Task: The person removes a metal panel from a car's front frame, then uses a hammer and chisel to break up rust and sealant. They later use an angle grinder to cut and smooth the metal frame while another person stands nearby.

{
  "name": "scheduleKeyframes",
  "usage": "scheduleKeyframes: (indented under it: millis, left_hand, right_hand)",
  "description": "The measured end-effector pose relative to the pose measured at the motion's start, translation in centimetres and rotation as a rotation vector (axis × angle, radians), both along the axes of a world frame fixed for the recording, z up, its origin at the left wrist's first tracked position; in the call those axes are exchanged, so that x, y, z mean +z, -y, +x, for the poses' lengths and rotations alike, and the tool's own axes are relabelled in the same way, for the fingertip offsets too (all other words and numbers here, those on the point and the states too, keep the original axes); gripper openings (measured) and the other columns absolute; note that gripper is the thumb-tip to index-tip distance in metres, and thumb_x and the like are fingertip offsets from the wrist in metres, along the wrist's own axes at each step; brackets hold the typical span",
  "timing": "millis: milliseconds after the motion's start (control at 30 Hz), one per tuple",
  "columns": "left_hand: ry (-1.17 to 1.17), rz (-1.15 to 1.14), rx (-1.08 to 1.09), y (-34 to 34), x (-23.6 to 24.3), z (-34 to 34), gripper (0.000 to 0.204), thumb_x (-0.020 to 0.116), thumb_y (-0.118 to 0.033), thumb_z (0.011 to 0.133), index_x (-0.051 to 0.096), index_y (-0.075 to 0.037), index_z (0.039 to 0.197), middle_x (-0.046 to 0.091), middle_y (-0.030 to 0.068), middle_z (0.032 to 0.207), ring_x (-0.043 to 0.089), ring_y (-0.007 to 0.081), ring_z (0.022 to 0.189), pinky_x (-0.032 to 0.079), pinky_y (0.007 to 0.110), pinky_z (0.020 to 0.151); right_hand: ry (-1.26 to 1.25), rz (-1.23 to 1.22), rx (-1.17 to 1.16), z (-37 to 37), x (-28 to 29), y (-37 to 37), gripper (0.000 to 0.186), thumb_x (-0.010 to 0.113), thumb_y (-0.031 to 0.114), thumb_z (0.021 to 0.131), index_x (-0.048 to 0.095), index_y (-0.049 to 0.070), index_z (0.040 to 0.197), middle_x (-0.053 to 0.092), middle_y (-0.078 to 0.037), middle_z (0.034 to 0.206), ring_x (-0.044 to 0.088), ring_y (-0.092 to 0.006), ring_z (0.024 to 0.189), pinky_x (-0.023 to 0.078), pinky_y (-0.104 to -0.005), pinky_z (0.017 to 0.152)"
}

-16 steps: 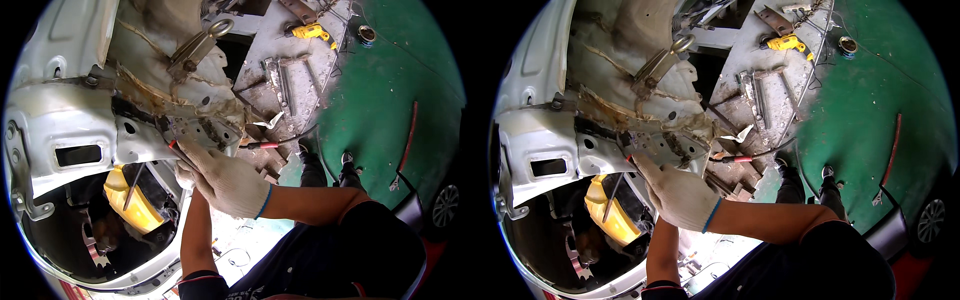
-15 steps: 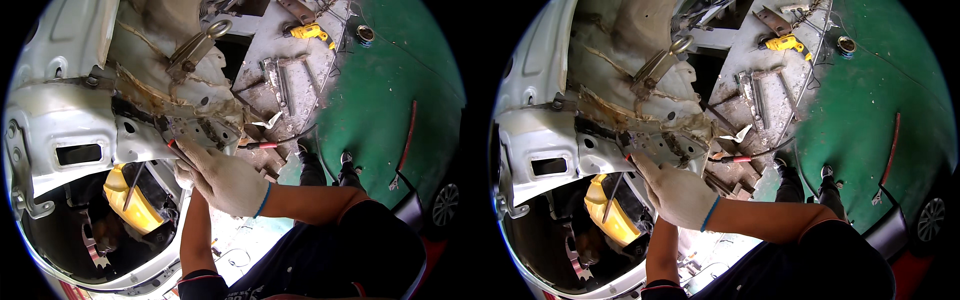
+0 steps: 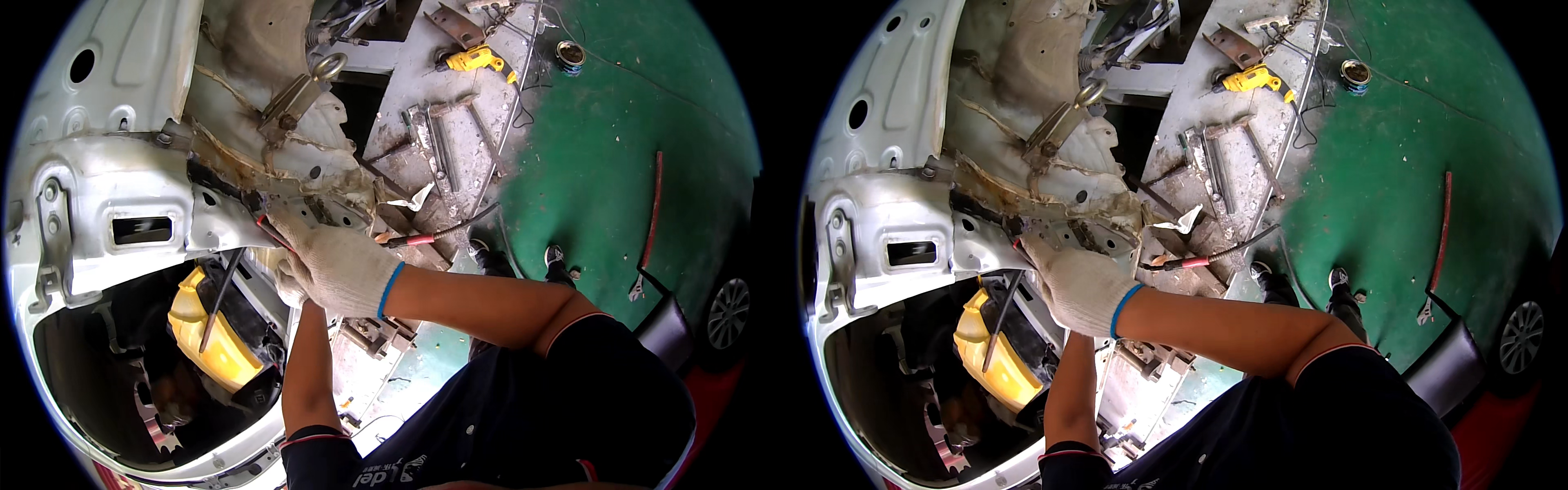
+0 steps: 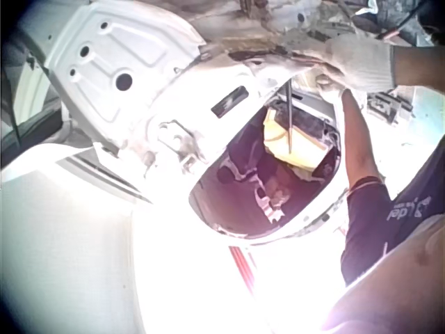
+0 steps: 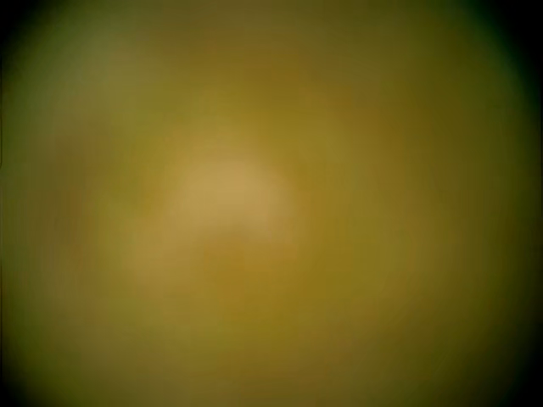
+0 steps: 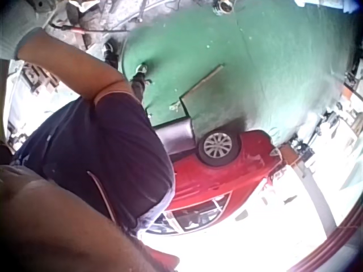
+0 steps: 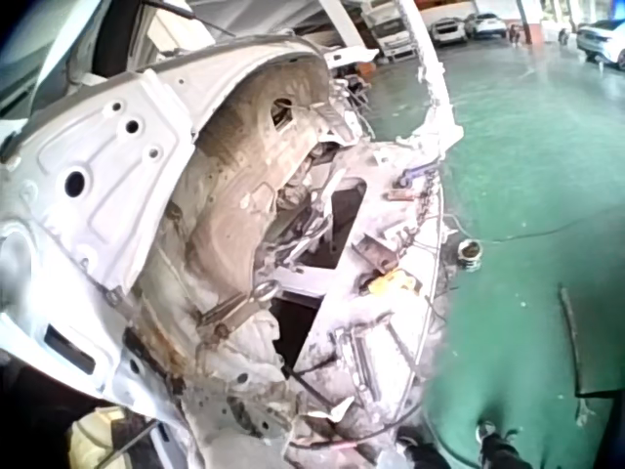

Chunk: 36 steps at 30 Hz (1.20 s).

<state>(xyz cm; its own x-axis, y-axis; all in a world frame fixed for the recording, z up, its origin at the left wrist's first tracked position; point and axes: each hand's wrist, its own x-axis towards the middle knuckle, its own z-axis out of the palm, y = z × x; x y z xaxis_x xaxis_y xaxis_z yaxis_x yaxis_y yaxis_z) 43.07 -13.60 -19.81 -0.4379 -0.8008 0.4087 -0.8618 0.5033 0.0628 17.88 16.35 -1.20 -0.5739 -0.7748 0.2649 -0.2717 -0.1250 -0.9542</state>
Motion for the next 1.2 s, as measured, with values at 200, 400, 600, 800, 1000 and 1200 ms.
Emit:
scheduleKeyframes:
  millis: [200,400,600,800,1000,1200]
  left_hand:
    - [0.007,-0.182,-0.099,1.3,-1.3,-1.3,0.054,0.038,-0.045,0.103,0.071,-0.002,0.097,0.071,0.0224,0.099,0.065,0.0445,0.09,0.052,0.053,0.08]
    - [-0.064,-0.119,-0.081,-1.6,1.1,-3.2,0.051,0.036,-0.041,0.102,0.069,-0.004,0.089,0.071,0.0187,0.096,0.065,0.0433,0.087,0.051,0.056,0.077]
    - [-0.119,-0.116,0.003,-2.7,1.8,-3.5,0.05,0.037,-0.041,0.102,0.069,-0.005,0.089,0.071,0.0186,0.095,0.065,0.0429,0.087,0.051,0.056,0.076]
    - [-0.148,-0.116,0.007,-2.5,1.9,-4.8,0.05,0.038,-0.041,0.102,0.069,-0.005,0.089,0.071,0.0184,0.095,0.065,0.0425,0.086,0.051,0.055,0.075]
    - [-0.14,-0.113,0.009,-2.3,2.3,-5.6,0.049,0.038,-0.041,0.102,0.069,-0.005,0.089,0.071,0.0182,0.094,0.065,0.042,0.085,0.051,0.055,0.074]
    - [-0.133,-0.115,0.003,-2.0,2.3,-5.7,0.048,0.039,-0.04,0.102,0.069,-0.005,0.089,0.071,0.018,0.093,0.065,0.0416,0.084,0.051,0.054,0.074]
  right_hand:
    - [-0.14,0.039,-0.054,-1.3,-1.2,1.9,0.05,0.054,0.019,0.101,0.041,0.003,0.145,0.064,-0.02,0.069,0.064,-0.0402,0.06,0.051,-0.0524,0.056]
    - [-0.032,0.101,-0.025,-1.6,-0.8,2.5,0.06,0.058,0.019,0.096,0.036,0.001,0.148,0.067,-0.02,0.077,0.068,-0.0409,0.068,0.054,-0.0512,0.062]
    - [0.062,-0.133,-0.132,2.1,-2.0,0.9,0.061,0.059,0.016,0.099,0.034,0.003,0.153,0.067,-0.025,0.097,0.068,-0.0419,0.068,0.055,-0.0507,0.06]
    - [-0.01,0.024,-0.098,1.7,-1.1,0.3,0.061,0.058,0.018,0.099,0.033,0.005,0.154,0.066,-0.024,0.104,0.068,-0.0397,0.067,0.056,-0.048,0.059]
    - [-0.025,0.062,-0.085,2.0,-1.3,0.6,0.063,0.058,0.019,0.099,0.033,0.007,0.155,0.066,-0.022,0.097,0.067,-0.0377,0.063,0.056,-0.0468,0.056]
    - [0.066,0.025,0.026,1.4,-1.2,0.4,0.062,0.057,0.019,0.1,0.031,0.005,0.155,0.067,-0.025,0.1,0.068,-0.0384,0.065,0.055,-0.0474,0.056]
